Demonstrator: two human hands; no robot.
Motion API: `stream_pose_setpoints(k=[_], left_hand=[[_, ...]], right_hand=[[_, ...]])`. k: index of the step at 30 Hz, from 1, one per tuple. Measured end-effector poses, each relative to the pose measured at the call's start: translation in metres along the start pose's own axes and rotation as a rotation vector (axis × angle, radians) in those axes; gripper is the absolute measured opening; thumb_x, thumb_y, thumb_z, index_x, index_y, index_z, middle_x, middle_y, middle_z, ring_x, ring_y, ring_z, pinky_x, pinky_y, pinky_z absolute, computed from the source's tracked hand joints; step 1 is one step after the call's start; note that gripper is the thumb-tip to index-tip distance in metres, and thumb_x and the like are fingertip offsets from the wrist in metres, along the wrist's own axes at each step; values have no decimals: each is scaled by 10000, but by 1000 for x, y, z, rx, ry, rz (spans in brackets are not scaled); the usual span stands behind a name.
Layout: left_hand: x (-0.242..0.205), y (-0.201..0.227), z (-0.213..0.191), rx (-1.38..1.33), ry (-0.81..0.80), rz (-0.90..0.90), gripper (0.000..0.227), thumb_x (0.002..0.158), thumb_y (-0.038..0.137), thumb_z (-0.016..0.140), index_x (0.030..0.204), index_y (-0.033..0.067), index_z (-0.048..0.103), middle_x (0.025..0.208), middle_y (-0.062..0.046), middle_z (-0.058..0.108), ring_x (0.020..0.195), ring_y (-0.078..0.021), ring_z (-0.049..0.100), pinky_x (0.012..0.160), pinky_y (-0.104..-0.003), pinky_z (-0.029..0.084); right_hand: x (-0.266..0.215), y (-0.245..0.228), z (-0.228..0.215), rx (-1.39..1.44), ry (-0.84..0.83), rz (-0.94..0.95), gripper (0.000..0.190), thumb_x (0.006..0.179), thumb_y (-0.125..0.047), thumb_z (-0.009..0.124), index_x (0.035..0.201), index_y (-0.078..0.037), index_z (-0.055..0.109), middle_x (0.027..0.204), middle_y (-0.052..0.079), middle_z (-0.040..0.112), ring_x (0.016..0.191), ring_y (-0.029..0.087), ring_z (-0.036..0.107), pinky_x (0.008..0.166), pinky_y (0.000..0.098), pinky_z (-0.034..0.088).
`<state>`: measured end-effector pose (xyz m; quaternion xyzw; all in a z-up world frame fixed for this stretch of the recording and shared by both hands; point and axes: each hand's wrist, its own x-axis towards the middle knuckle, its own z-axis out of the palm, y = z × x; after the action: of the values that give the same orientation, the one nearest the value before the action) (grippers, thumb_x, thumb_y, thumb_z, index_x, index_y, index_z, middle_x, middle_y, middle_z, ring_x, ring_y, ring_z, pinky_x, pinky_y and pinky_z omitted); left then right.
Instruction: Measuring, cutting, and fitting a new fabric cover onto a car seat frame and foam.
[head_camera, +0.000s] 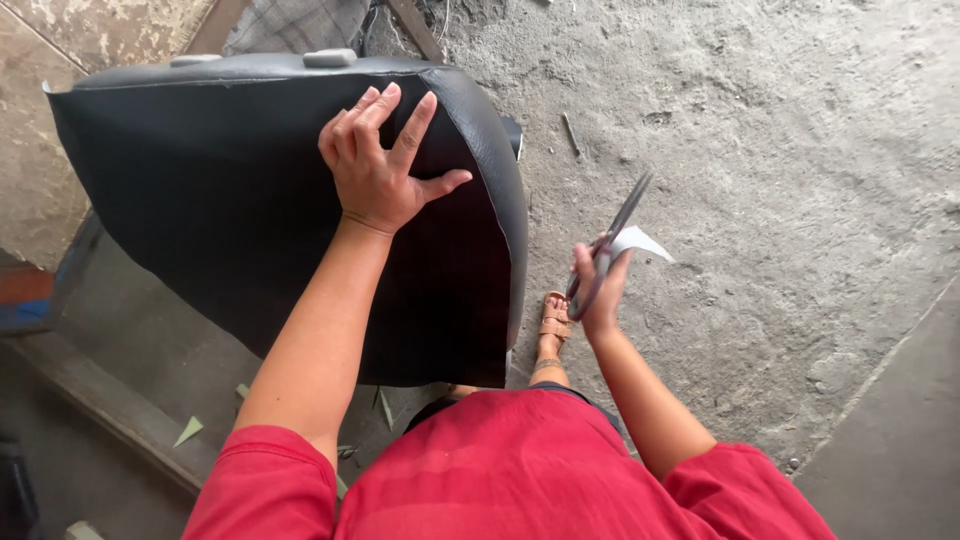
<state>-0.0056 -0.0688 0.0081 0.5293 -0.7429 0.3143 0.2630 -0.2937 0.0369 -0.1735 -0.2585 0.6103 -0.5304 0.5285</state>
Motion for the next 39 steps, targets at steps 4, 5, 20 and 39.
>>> stream_pose_setpoints(k=[4, 5, 20, 39], left_hand=[[6, -2, -3, -15, -6, 15, 800, 967, 877, 357, 1429, 274, 611, 1304, -101, 628, 1184, -286, 670, 976, -447, 472], [9, -1, -3, -28, -9, 18, 800, 968, 870, 365, 1425, 262, 614, 1301, -107, 634, 1190, -295, 672, 973, -454, 473], [26, -17, -7, -62, -40, 117, 856, 981, 821, 450, 1403, 106, 660, 1274, -244, 585, 1094, -482, 618, 944, -573, 477], [33, -22, 15, -21, 16, 110, 837, 973, 865, 389, 1425, 198, 617, 1268, -166, 618, 1140, -370, 643, 932, -502, 477]], right_hand=[[-26, 57, -18, -238, -229, -230, 503, 911, -271, 770, 1291, -123, 477, 958, 23, 544, 809, 144, 539, 786, 312, 486], [-32, 76, -21, -306, -308, -318, 605, 858, -353, 823, 1312, -123, 497, 924, 11, 519, 801, 144, 514, 834, 318, 459], [-72, 138, 22, -483, -253, -678, 796, 752, -569, 853, 1190, 12, 531, 1103, 271, 574, 977, 443, 630, 861, 496, 546], [-65, 89, 47, -492, -243, -535, 750, 768, -580, 828, 1130, -6, 507, 928, 146, 553, 799, 326, 568, 760, 451, 479]])
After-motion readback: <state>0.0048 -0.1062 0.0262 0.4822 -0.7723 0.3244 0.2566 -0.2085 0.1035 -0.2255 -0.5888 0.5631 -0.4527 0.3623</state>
